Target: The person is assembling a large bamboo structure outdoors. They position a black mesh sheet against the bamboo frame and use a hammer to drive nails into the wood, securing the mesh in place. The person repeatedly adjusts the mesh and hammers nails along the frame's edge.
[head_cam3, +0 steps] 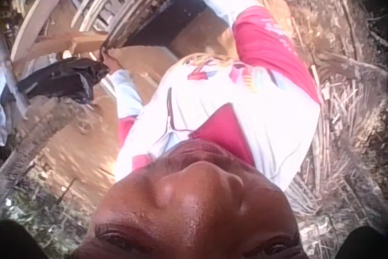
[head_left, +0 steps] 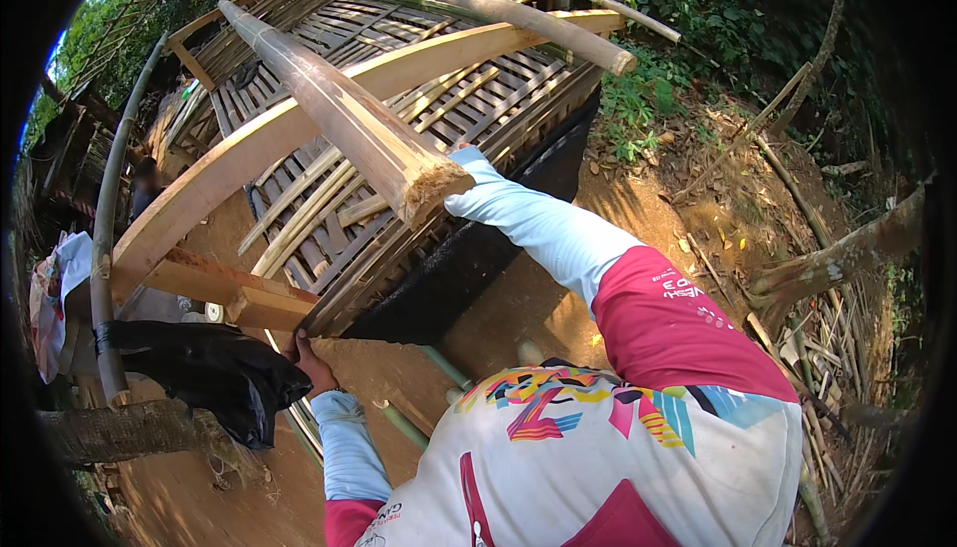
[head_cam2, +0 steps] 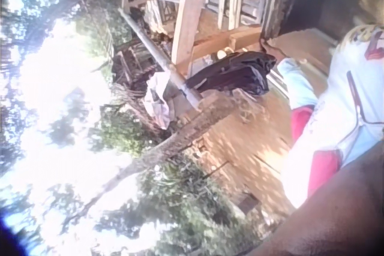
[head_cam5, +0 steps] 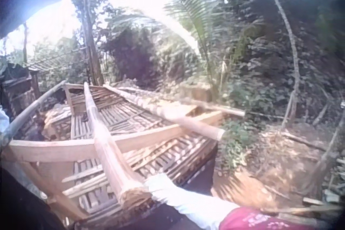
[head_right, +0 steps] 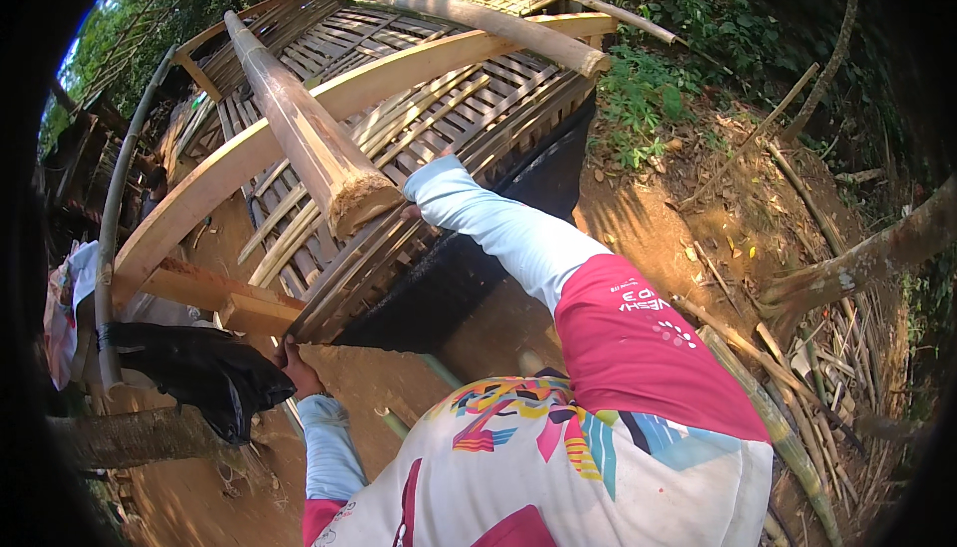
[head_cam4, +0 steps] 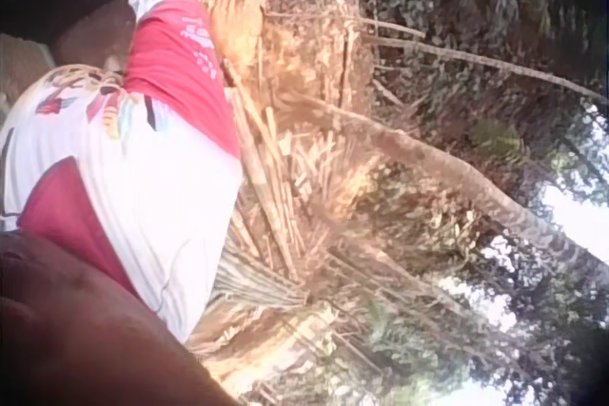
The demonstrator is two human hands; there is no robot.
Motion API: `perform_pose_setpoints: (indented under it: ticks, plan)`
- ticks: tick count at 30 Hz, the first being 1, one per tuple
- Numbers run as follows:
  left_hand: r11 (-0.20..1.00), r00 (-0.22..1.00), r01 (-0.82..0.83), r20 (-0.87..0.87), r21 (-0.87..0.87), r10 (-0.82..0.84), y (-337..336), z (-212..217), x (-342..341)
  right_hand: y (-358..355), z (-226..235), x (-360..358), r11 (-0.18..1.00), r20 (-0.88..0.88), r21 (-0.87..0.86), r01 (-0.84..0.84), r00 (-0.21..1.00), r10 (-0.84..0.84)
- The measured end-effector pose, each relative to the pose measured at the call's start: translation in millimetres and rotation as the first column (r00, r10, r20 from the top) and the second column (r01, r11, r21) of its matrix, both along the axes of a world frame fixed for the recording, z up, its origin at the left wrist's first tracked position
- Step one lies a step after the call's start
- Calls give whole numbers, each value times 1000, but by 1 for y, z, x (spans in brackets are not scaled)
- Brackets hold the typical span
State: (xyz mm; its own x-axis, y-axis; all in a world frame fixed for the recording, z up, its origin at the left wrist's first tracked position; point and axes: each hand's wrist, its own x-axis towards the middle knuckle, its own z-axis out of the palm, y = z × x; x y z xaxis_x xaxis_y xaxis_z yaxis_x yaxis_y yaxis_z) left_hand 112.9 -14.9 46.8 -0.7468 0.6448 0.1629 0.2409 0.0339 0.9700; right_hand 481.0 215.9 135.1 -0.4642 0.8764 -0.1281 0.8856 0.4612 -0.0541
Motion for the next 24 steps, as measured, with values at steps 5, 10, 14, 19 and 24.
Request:
perform_pose_setpoints:
  ticks: [5,10,14,19,24]
  plan:
    - [997,997,72,-44,27,-71,21,9,11,5,-12,24,995,-54,-47,84,995,-87]
    - [987,988,152,-5,48,-152,33,15,13,43,-75,35,992,-160,3,130,979,-128]
    - [993,995,104,-2,64,-104,20,2,5,18,-17,17,990,4,-118,78,997,-78]
    - [998,998,53,-21,43,-52,20,4,10,6,-4,19,994,-97,-41,102,990,-106]
    - [995,997,80,-23,67,-79,22,13,19,8,0,17,985,-50,-69,157,986,-161]
